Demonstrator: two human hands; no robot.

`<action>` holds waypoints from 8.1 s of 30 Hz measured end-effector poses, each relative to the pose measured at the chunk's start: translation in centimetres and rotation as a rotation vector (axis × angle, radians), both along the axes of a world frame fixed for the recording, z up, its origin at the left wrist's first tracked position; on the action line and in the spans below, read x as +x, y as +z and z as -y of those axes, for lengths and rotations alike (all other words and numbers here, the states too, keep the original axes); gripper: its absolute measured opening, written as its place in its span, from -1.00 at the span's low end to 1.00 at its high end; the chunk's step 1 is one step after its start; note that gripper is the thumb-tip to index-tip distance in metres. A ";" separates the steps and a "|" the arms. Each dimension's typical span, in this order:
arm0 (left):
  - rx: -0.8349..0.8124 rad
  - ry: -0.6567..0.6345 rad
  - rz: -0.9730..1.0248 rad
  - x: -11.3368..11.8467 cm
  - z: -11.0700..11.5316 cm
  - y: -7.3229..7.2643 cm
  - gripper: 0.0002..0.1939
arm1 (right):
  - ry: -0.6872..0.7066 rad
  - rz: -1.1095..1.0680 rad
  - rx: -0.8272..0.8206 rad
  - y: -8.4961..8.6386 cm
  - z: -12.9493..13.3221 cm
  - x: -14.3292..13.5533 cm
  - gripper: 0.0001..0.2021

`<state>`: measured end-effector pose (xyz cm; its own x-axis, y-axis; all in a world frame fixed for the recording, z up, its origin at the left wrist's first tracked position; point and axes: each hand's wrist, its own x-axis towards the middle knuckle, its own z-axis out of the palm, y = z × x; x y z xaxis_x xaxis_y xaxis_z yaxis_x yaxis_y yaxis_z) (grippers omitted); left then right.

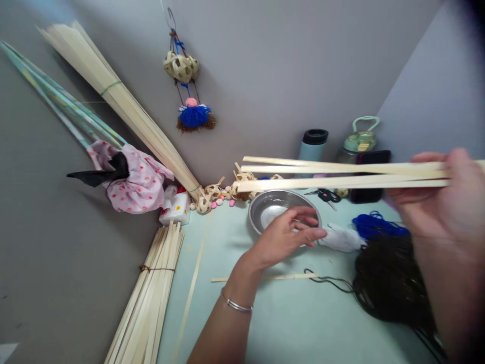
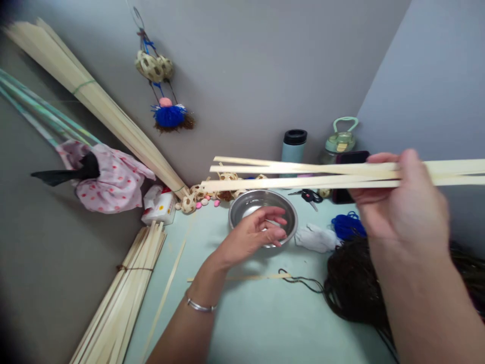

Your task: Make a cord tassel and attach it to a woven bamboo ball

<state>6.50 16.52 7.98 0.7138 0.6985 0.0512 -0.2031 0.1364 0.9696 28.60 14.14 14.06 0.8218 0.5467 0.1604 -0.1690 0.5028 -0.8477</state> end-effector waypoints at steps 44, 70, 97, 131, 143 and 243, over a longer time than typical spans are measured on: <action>-0.149 0.171 -0.324 -16.7 6.0 -3.0 -0.60 | 1.329 0.391 -0.658 -6.3 8.5 -7.7 -0.70; -0.044 -0.025 0.423 -8.6 3.8 1.7 -0.55 | 1.584 0.317 -0.056 -3.3 6.3 -7.7 -0.65; 0.070 -0.455 -0.489 -9.4 3.1 2.2 -0.80 | 1.599 0.953 -0.600 -3.0 5.7 -7.7 -0.74; -0.173 -0.113 0.058 -5.1 3.7 -1.7 -0.66 | 0.951 0.598 -0.346 -2.8 5.3 -8.6 -0.83; -0.136 0.020 0.057 -3.3 4.6 -1.6 -0.66 | 0.724 0.519 -0.311 -3.2 5.0 -8.7 -0.81; -0.684 0.808 0.585 -4.8 2.9 -1.3 -0.82 | 0.771 -0.329 -0.284 -6.3 2.4 -5.9 -0.86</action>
